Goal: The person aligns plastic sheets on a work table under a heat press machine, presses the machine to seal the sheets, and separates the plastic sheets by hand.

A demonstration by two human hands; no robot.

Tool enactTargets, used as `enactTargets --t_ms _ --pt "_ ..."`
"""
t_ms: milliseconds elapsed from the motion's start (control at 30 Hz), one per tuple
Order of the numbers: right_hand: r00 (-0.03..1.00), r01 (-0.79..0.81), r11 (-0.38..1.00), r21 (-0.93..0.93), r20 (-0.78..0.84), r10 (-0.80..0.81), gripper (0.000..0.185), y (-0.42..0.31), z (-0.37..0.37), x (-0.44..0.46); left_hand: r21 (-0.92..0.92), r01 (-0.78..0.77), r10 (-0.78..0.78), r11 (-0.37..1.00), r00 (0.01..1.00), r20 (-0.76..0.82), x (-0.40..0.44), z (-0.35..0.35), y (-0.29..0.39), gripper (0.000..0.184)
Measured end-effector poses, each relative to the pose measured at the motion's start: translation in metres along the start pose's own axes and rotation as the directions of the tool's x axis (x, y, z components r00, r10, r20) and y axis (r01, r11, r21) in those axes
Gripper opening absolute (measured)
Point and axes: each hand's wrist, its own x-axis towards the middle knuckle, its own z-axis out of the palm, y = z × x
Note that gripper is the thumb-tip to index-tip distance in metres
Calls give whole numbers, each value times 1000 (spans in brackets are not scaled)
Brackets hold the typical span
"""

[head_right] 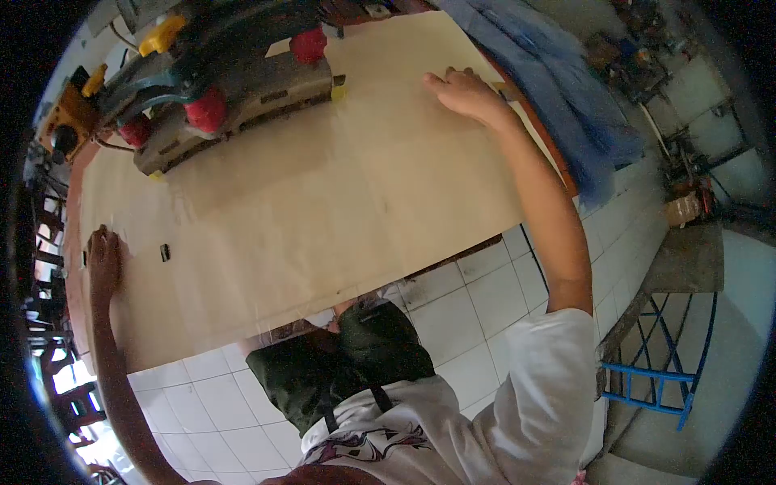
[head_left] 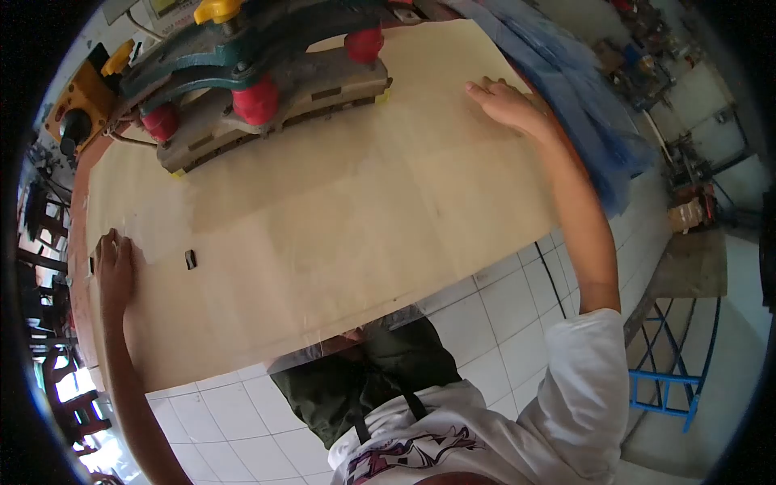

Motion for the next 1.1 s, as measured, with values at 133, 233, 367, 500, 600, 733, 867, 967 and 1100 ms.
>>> enactTargets --t_ms 133,233,367,500,600,733,867,967,1100 --pt "998 -56 997 -47 14 56 79 3 6 9 86 -143 133 986 985 114 17 10 -24 36" --pt "998 -55 989 -140 -23 53 83 3 22 14 169 -57 18 984 975 221 25 10 -21 40" --pt "986 -50 989 -139 -162 27 87 3 36 6 -66 349 -345 935 936 68 24 5 15 56" --pt "979 -30 988 -154 -202 -2 89 7 41 5 113 358 -358 927 933 -13 17 14 20 68" --pt "974 -25 993 -117 -225 -2 91 9 41 4 335 220 -271 916 956 114 13 9 14 72" --pt "972 -27 990 -140 -233 -6 92 6 38 0 291 249 -288 924 953 97 12 24 -6 72" --pt "976 -48 989 -140 -218 16 94 4 37 1 278 281 -319 919 942 104 12 26 -9 74" --pt "971 -52 985 -165 -238 12 94 3 36 -2 243 297 -329 923 939 99 16 23 0 74" --pt "960 20 983 -181 -272 -69 88 13 43 7 492 75 -80 867 997 -11 4 41 -8 47"
